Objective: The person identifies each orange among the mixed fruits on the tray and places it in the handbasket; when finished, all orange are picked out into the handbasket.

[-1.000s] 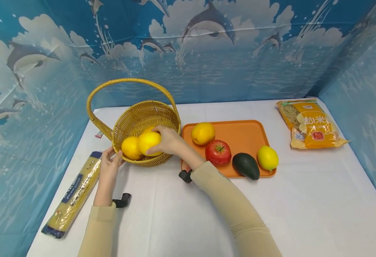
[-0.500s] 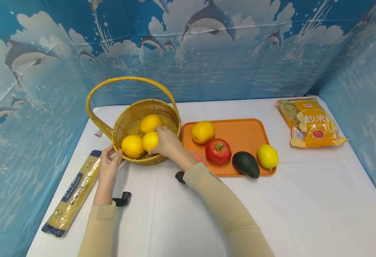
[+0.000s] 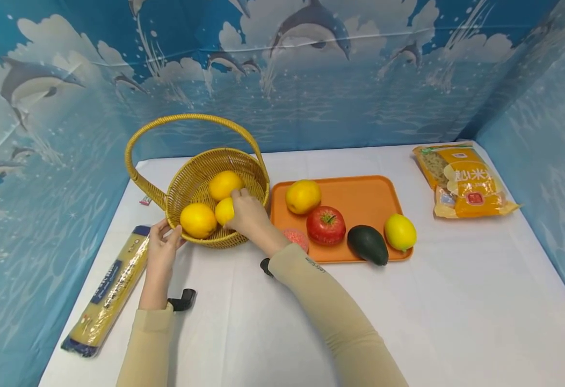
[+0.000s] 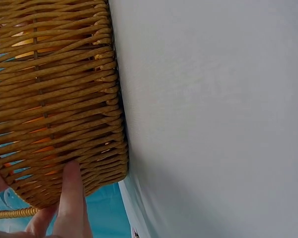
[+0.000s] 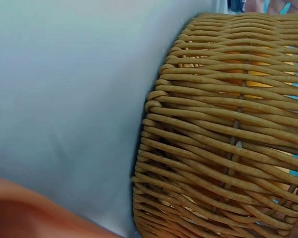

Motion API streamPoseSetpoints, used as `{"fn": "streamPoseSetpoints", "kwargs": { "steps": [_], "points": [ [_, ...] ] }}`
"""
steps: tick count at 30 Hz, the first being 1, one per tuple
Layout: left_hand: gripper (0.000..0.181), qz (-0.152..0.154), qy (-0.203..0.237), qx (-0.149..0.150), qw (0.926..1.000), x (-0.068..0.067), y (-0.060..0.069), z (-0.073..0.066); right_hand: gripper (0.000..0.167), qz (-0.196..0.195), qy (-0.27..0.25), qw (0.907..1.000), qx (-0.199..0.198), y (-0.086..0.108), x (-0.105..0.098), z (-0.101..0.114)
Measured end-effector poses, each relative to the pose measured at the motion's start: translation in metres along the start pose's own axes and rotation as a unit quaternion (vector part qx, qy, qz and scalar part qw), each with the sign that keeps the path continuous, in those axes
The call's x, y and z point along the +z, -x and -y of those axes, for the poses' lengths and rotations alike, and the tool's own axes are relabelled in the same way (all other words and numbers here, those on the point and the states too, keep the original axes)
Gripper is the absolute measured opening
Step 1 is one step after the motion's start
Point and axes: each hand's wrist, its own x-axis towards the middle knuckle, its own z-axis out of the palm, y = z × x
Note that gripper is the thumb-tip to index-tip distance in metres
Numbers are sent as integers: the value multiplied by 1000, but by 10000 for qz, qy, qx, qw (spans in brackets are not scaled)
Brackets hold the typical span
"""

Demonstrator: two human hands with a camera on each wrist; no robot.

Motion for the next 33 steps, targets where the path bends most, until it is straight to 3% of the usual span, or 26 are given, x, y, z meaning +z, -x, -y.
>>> {"fn": "streamPoseSetpoints", "kwargs": {
  "steps": [10,15,20,27,33],
  "points": [
    [54,-10,-92,53,9999,0,2,2,80,4,-23,10000,-7,0,0,-2],
    [55,30,-59,72,10000,0,2,2,80,-68,-266,9996,-46,2,-2,-3],
    [54,-32,-93,10,10000,-1,2,2,70,-167,-510,9985,-107,5,-9,-1],
    [55,-22,-119,-63,9999,-3,3,3,57,-259,-1094,9932,-296,25,-44,4],
    [54,31,-252,-78,9996,-4,6,1,50,-245,-1986,9796,-174,49,-91,-10]
  ]
}}
